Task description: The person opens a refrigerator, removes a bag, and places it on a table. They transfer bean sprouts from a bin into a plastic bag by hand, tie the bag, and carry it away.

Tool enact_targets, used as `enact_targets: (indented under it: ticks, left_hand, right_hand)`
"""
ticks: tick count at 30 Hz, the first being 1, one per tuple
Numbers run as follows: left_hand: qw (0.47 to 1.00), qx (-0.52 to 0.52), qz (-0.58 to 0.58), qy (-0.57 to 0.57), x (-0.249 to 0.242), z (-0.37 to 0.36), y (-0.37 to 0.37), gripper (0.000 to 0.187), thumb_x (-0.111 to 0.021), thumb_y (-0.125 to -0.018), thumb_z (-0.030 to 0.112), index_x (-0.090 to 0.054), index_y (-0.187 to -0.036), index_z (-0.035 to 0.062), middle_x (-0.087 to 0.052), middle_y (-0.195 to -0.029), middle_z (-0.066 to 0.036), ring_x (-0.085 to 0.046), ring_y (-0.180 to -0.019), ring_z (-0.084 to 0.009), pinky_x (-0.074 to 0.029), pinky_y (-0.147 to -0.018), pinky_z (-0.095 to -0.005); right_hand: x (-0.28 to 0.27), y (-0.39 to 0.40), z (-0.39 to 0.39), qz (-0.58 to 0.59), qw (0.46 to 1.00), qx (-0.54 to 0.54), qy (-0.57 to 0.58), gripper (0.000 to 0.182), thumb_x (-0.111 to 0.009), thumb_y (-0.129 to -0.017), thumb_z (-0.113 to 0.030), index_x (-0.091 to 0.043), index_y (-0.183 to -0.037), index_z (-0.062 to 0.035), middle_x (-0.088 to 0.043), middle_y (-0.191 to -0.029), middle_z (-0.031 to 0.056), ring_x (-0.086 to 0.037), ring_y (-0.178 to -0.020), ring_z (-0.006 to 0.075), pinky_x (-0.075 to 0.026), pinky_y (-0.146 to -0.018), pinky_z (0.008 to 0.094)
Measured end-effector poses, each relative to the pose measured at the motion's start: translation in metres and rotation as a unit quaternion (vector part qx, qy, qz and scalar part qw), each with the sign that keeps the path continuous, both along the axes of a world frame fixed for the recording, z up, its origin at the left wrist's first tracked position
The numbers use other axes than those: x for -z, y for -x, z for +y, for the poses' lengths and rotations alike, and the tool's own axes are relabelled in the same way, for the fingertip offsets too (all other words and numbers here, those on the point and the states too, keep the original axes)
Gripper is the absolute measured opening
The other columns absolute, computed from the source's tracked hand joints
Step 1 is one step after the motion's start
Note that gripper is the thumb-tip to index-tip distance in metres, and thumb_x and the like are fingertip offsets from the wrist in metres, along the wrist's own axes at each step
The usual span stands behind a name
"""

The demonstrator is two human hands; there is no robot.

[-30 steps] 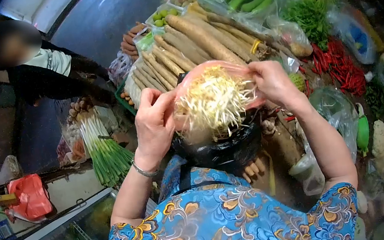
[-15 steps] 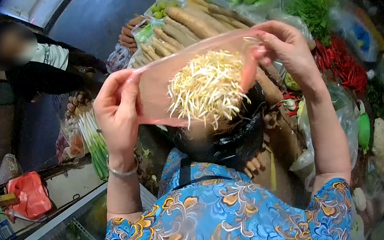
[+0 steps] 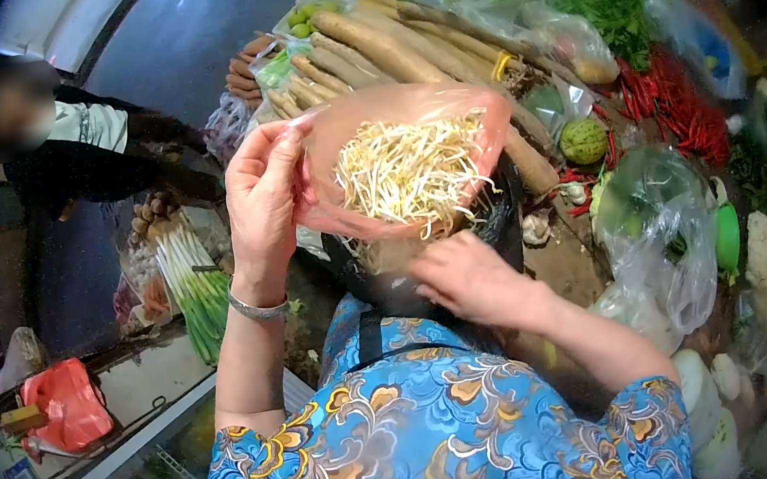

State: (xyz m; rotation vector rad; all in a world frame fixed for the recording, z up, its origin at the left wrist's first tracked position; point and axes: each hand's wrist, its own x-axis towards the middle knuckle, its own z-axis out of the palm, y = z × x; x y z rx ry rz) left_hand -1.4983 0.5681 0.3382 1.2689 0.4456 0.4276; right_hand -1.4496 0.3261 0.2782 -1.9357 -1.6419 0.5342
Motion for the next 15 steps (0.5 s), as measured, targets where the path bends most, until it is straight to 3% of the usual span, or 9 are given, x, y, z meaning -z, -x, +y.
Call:
enact_targets:
  ticks: [1,4,7,8,9,10,12,13,15]
  left_hand:
    - [1.0,0.004,0.0,0.0,0.004,0.002,0.001,0.016,-0.056,-0.099,0.014,-0.062,-0.102,-0.0004,-0.059,-0.071,0.003,-0.05,-0.057,-0.002,-0.04,-0.05,-0.0163]
    - [0.999,0.004,0.014,0.033,0.0,-0.001,0.008,0.017,-0.055,-0.099,0.014,-0.061,-0.106,-0.0005,-0.06,-0.076,0.002,-0.053,-0.062,-0.0022,-0.041,-0.052,-0.0161]
    - [0.999,0.016,0.018,0.035,0.004,-0.004,0.015,0.023,-0.056,-0.099,0.015,-0.058,-0.117,0.001,-0.065,-0.088,-0.004,-0.06,-0.071,-0.0056,-0.042,-0.052,-0.0169]
    - [0.999,0.01,0.031,0.023,0.004,-0.006,0.019,0.027,-0.056,-0.099,0.017,-0.057,-0.121,0.0027,-0.068,-0.093,-0.007,-0.063,-0.073,-0.0076,-0.04,-0.049,-0.0176]
    - [0.998,0.046,0.028,0.024,0.012,-0.003,0.025,0.036,-0.059,-0.096,0.014,-0.052,-0.13,0.0023,-0.066,-0.108,-0.01,-0.065,-0.086,-0.0133,-0.047,-0.059,-0.0204]
    - [0.998,0.05,0.028,0.027,0.018,-0.006,0.03,0.036,-0.059,-0.096,0.014,-0.052,-0.13,0.0023,-0.066,-0.108,-0.01,-0.065,-0.086,-0.0133,-0.047,-0.059,-0.0204]
    - [0.999,0.032,0.0,-0.044,0.025,-0.013,0.042,0.049,-0.065,-0.092,0.015,-0.048,-0.136,0.0016,-0.06,-0.121,-0.011,-0.062,-0.105,-0.0183,-0.051,-0.081,-0.0272]
    - [0.997,0.046,0.04,-0.05,0.023,-0.011,0.052,0.07,-0.073,-0.085,0.016,-0.038,-0.144,0.0037,-0.052,-0.132,-0.012,-0.052,-0.121,-0.0208,-0.045,-0.1,-0.0342]
    - [0.999,0.025,0.011,-0.031,0.036,-0.015,0.068,0.081,-0.076,-0.081,0.012,-0.032,-0.148,0.0056,-0.052,-0.13,-0.011,-0.053,-0.119,-0.0204,-0.046,-0.098,-0.0329]
  right_hand:
    - [0.008,0.008,-0.002,-0.019,1.0,-0.02,0.013,0.017,-0.063,-0.087,-0.016,-0.059,-0.101,-0.0077,-0.057,-0.091,0.0096,-0.056,-0.092,0.0271,-0.04,-0.081,0.0378]
    - [0.007,0.011,-0.014,0.071,0.994,0.012,0.087,0.015,-0.058,-0.09,-0.019,-0.059,-0.093,-0.0048,-0.061,-0.082,0.0185,-0.061,-0.082,0.0361,-0.046,-0.073,0.0471]
    - [-0.01,-0.001,-0.037,0.128,0.963,0.029,0.237,0.02,-0.055,-0.092,-0.022,-0.06,-0.097,-0.0035,-0.062,-0.081,0.0202,-0.062,-0.08,0.04,-0.047,-0.069,0.0497]
    - [-0.005,-0.004,-0.046,0.13,0.962,0.032,0.24,0.02,-0.055,-0.092,-0.022,-0.06,-0.097,-0.0035,-0.062,-0.081,0.0202,-0.062,-0.08,0.04,-0.047,-0.069,0.0497]
    - [0.002,-0.007,-0.055,0.117,0.959,0.031,0.257,0.021,-0.053,-0.092,-0.023,-0.06,-0.096,-0.0032,-0.062,-0.081,0.0208,-0.062,-0.08,0.0407,-0.047,-0.07,0.0502]
    - [0.006,-0.008,-0.059,0.104,0.956,0.03,0.273,0.023,-0.052,-0.093,-0.024,-0.06,-0.096,-0.0029,-0.062,-0.082,0.0214,-0.061,-0.081,0.0414,-0.047,-0.07,0.0507]
    - [-0.001,-0.009,-0.048,0.107,0.955,0.057,0.271,0.021,-0.054,-0.092,-0.022,-0.06,-0.096,-0.0022,-0.062,-0.082,0.021,-0.062,-0.08,0.0404,-0.048,-0.069,0.0488]
    - [-0.004,-0.01,-0.042,0.118,0.963,0.085,0.228,0.019,-0.055,-0.091,-0.02,-0.06,-0.096,-0.002,-0.062,-0.082,0.0203,-0.062,-0.081,0.0395,-0.048,-0.07,0.0477]
    - [-0.012,-0.005,-0.032,0.107,0.975,0.141,0.131,0.014,-0.059,-0.087,-0.013,-0.057,-0.093,-0.0006,-0.06,-0.09,0.0192,-0.06,-0.086,0.0399,-0.048,-0.072,0.0474]
